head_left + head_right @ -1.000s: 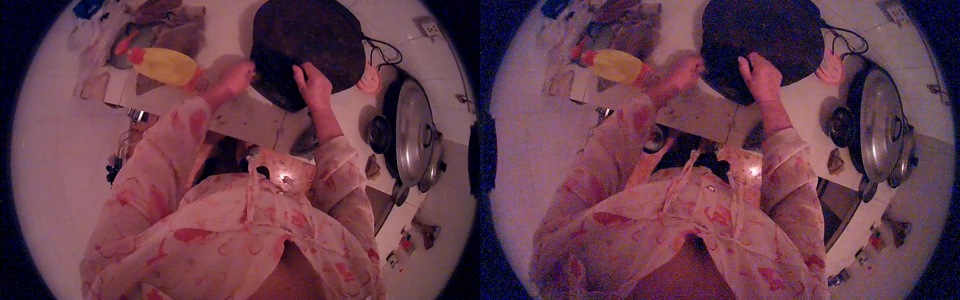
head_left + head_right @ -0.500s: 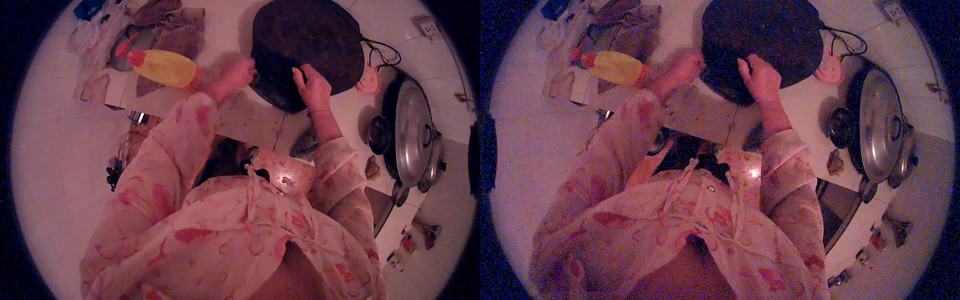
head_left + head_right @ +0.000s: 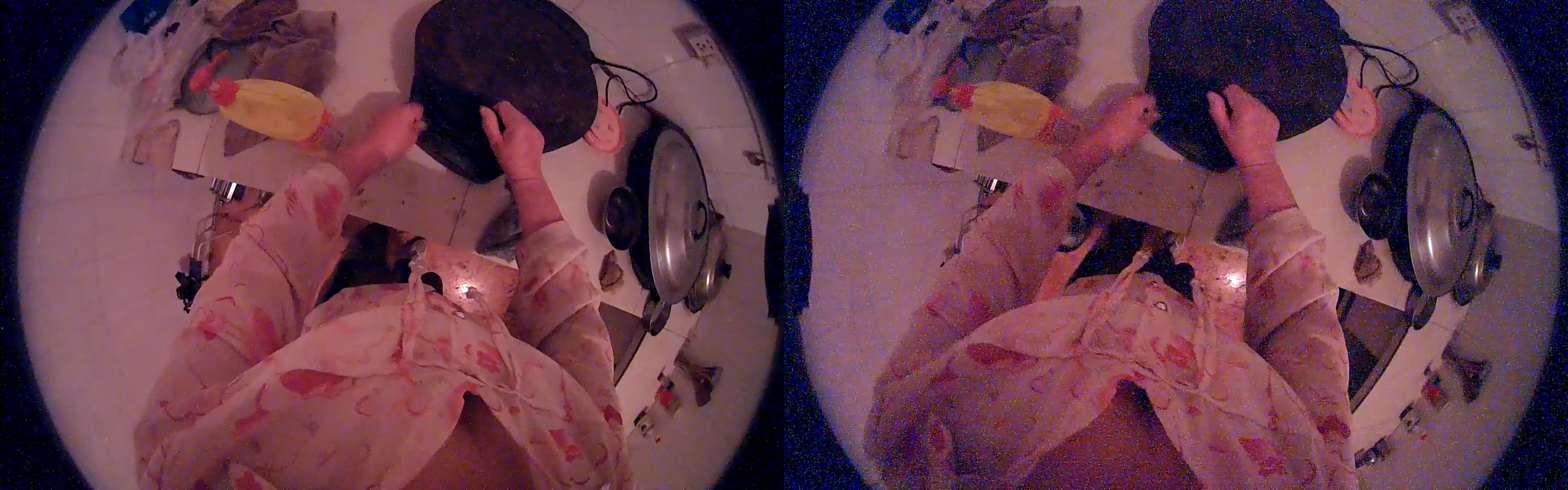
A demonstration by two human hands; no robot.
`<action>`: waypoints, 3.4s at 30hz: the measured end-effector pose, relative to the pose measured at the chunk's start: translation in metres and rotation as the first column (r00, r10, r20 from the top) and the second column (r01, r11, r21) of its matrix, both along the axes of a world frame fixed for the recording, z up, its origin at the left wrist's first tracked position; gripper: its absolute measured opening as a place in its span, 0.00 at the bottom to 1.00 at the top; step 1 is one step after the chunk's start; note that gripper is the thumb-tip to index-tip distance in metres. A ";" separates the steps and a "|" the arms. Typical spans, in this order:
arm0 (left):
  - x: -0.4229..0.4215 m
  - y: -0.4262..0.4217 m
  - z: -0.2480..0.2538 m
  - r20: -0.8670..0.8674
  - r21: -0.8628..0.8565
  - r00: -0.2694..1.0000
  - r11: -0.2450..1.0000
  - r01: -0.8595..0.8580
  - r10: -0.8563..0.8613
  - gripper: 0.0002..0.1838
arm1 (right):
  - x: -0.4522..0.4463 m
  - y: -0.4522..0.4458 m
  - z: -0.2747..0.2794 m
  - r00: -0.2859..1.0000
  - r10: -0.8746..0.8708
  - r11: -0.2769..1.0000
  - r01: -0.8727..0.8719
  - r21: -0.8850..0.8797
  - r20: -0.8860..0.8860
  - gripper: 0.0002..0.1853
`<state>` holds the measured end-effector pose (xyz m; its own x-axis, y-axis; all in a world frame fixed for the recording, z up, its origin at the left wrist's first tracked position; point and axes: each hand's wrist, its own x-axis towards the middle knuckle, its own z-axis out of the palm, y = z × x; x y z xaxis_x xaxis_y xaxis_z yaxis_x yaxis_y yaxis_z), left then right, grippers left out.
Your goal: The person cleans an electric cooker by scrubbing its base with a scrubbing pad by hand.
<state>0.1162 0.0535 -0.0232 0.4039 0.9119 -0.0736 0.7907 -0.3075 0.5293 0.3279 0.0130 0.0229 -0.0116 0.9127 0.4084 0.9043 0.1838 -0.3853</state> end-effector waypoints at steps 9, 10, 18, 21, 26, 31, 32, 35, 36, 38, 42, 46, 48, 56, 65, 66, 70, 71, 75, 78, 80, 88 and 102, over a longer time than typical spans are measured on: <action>-0.012 0.013 -0.009 0.053 -0.104 0.994 0.990 0.095 -0.090 0.10 | -0.002 0.000 -0.002 1.000 0.002 1.000 -0.002 0.027 -0.019 0.14; -0.018 0.009 -0.013 0.054 -0.101 0.994 0.990 0.100 -0.095 0.10 | -0.002 -0.001 -0.003 1.000 -0.002 1.000 0.003 0.030 -0.017 0.14; -0.037 -0.006 -0.023 0.004 0.224 0.964 0.939 -0.261 0.267 0.14 | -0.002 0.000 -0.001 1.000 -0.004 0.999 0.003 -0.041 -0.018 0.14; -0.017 -0.031 -0.009 -0.028 0.437 0.944 0.853 -0.286 0.330 0.20 | -0.002 -0.001 0.000 1.000 0.000 1.000 0.000 0.006 -0.019 0.14; -0.010 -0.042 -0.025 -0.081 0.473 0.992 0.880 -0.049 0.099 0.20 | -0.001 0.000 -0.003 0.999 0.032 0.997 -0.030 0.066 -0.018 0.16; -0.007 -0.056 -0.029 -0.144 0.543 0.989 0.838 0.041 0.045 0.18 | -0.003 -0.001 -0.001 1.000 0.020 0.998 -0.019 0.057 -0.021 0.16; -0.004 -0.054 -0.032 -0.077 0.528 0.994 0.849 -0.023 0.075 0.17 | -0.001 0.000 -0.002 0.999 0.023 0.998 -0.022 0.053 -0.023 0.16; 0.004 -0.047 -0.028 0.080 0.496 0.990 0.857 -0.142 0.118 0.15 | -0.001 0.000 -0.002 0.999 0.027 0.998 -0.025 0.063 -0.021 0.16; 0.005 -0.045 -0.027 0.170 0.477 0.977 0.856 -0.197 0.131 0.14 | -0.001 0.000 -0.003 0.999 0.028 0.997 -0.027 0.076 -0.019 0.16; 0.004 -0.043 -0.025 0.196 0.465 0.977 0.869 -0.169 0.085 0.13 | 0.000 0.001 -0.004 1.000 0.024 0.998 -0.023 0.059 -0.013 0.16; -0.002 -0.040 -0.022 0.044 0.376 0.999 0.926 -0.031 0.016 0.11 | 0.000 0.000 -0.002 1.000 0.026 1.000 -0.026 -0.004 0.017 0.16; -0.006 -0.040 -0.037 0.202 0.296 0.979 0.954 -0.053 -0.008 0.12 | -0.003 -0.004 -0.002 1.000 0.011 1.000 -0.011 0.019 -0.028 0.14; -0.001 -0.041 -0.040 0.294 0.520 0.954 0.828 -0.211 0.058 0.12 | -0.004 -0.003 -0.001 0.999 0.029 0.999 -0.028 0.039 -0.041 0.14; -0.007 -0.040 -0.042 0.360 0.387 0.932 0.900 -0.201 0.053 0.11 | -0.005 0.000 0.003 0.999 0.025 1.000 -0.025 -0.015 -0.019 0.14; -0.007 -0.037 -0.028 0.386 0.484 0.922 0.853 -0.197 -0.006 0.08 | -0.004 0.004 0.002 0.999 0.024 1.000 -0.024 -0.018 -0.030 0.15; -0.007 -0.038 -0.028 0.374 0.506 0.927 0.844 -0.177 -0.030 0.08 | -0.004 0.003 0.002 1.000 0.016 0.999 -0.017 -0.037 -0.027 0.15; -0.008 -0.037 -0.029 0.329 0.436 0.944 0.882 -0.176 0.025 0.07 | -0.004 0.002 0.001 0.999 0.020 0.998 -0.022 -0.054 -0.032 0.15; -0.009 -0.036 -0.028 0.363 0.401 0.932 0.899 -0.174 0.019 0.07 | -0.003 0.002 0.001 0.999 0.014 0.998 -0.016 -0.057 -0.029 0.14; -0.004 -0.036 -0.037 0.442 0.384 0.895 0.889 -0.252 0.063 0.08 | -0.002 0.003 -0.001 0.999 0.015 0.999 -0.018 -0.050 -0.051 0.15; -0.004 -0.038 -0.037 0.431 0.401 0.902 0.888 -0.225 0.034 0.08 | -0.003 0.003 -0.001 0.998 0.021 1.000 -0.020 0.022 -0.054 0.15; -0.004 -0.039 -0.035 0.432 0.377 0.901 0.902 -0.213 0.032 0.09 | -0.004 0.002 0.002 0.999 0.018 1.000 -0.019 -0.005 -0.039 0.15; -0.002 -0.040 -0.032 0.456 0.317 0.889 0.925 -0.211 0.046 0.08 | -0.003 0.001 0.001 1.000 0.019 0.999 -0.020 -0.035 -0.019 0.15; -0.001 -0.025 -0.019 0.123 0.407 0.979 0.892 -0.198 0.161 0.21 | 0.000 0.003 -0.003 0.999 0.031 0.999 -0.032 -0.017 -0.026 0.16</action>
